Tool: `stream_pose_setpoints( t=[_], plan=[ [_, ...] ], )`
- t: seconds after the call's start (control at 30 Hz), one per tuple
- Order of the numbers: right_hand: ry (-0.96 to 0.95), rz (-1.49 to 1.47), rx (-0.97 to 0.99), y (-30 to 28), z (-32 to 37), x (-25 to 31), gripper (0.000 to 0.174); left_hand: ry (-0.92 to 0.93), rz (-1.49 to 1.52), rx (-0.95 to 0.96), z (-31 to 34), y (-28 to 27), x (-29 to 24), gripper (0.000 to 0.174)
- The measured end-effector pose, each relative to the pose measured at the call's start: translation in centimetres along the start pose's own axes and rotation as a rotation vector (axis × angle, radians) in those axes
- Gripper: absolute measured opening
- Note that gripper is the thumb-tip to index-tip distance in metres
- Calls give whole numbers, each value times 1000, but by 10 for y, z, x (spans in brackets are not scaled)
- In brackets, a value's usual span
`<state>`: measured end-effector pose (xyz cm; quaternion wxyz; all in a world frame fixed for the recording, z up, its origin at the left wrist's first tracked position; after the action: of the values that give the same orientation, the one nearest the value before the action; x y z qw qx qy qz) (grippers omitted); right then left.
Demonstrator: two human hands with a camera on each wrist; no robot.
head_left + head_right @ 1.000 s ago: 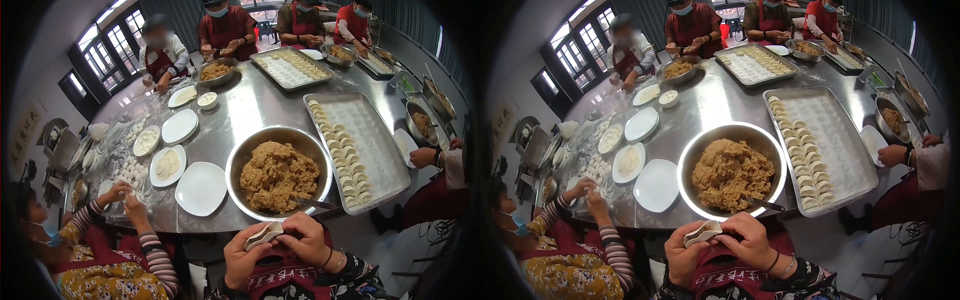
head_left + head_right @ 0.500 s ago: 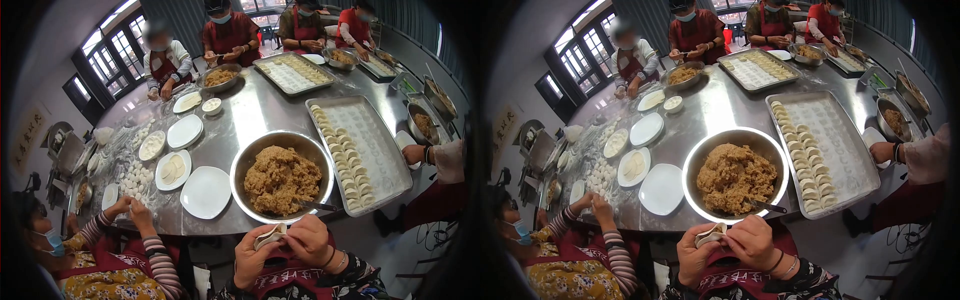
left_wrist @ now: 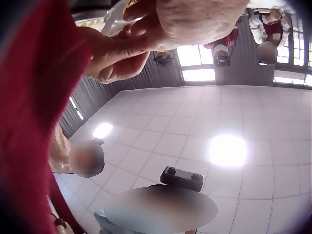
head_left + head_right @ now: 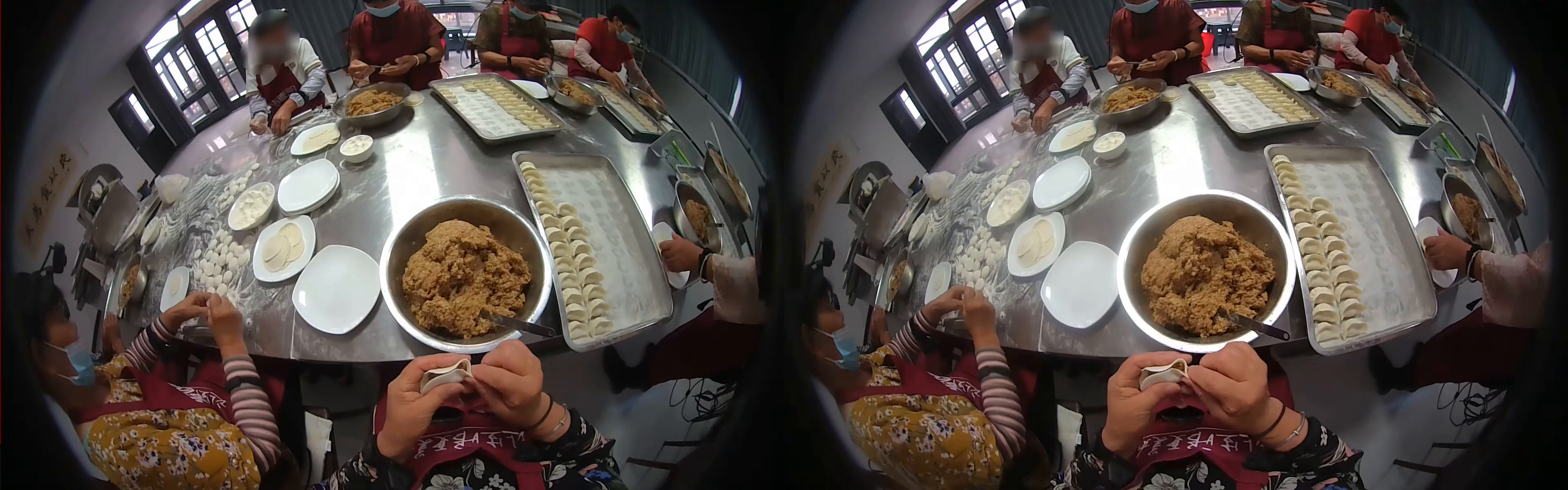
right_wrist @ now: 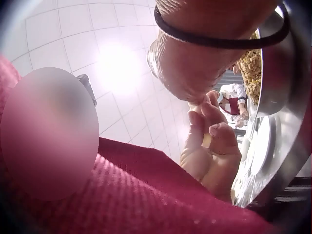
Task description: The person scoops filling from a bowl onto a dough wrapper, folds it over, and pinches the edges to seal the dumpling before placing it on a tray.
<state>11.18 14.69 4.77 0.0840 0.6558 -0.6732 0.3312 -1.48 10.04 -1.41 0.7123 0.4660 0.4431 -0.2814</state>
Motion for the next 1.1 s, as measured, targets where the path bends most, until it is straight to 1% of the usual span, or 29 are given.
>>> stream_pose_setpoints(
  t=[0.07,0.1,0.17,0.2,0.23,0.3,0.33,0.4,0.53,0.6,0.63,0.7,0.8,0.83,0.9,0.97,1.03,1.1],
  plan=[
    [-19,28,22,-1,-2,1,20,-25,8,54,0,2,4,32],
    [-19,29,27,-1,-3,4,20,-26,12,51,0,2,4,32],
    [397,-189,-78,-3,0,-17,18,0,9,63,1,3,2,33],
    [416,-209,-50,-2,4,-20,18,2,13,62,0,3,3,33],
    [414,-210,-46,-2,5,-21,18,-3,12,72,0,2,5,32],
    [321,-212,-5,0,5,-15,19,-14,12,76,1,4,5,32],
    [323,-215,-1,0,6,-16,19,-1,18,64,1,6,1,31],
    [216,-176,33,-1,5,-10,17,18,23,49,1,5,-2,31],
    [261,-215,26,-1,6,-9,17,-34,44,34,-1,1,6,28],
    [352,-233,10,-1,8,-13,17,-49,28,34,1,0,8,28],
    [352,-233,10,-1,9,-15,17,-36,5,68,1,3,6,27],
    [252,-218,24,-1,9,-11,16,-27,-17,98,3,4,5,26],
    [245,-256,37,-2,6,-9,15,-36,19,148,4,6,7,25],
    [243,-258,39,-2,7,-7,15,-14,12,181,5,7,7,27],
    [413,-288,-22,-2,10,-17,15,14,6,214,6,8,4,30],
    [410,-284,-24,-2,8,-17,15,15,-58,205,7,8,4,29],
    [411,-280,-28,-2,9,-18,15,-1,-19,169,7,7,5,28],
    [261,-215,21,-3,13,-12,16,-17,22,137,5,7,5,27]
  ],
)
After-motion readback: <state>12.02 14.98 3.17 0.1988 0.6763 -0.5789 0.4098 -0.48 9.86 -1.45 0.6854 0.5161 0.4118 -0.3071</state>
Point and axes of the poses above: each hand's wrist, its own z-axis away from the middle knuckle, its own y-axis out of the palm, x = y × z, the point moved 8 cm from there along -z, towards the middle knuckle, and after that the axes turned 11 degrees about -x, right-handed, at the moved point
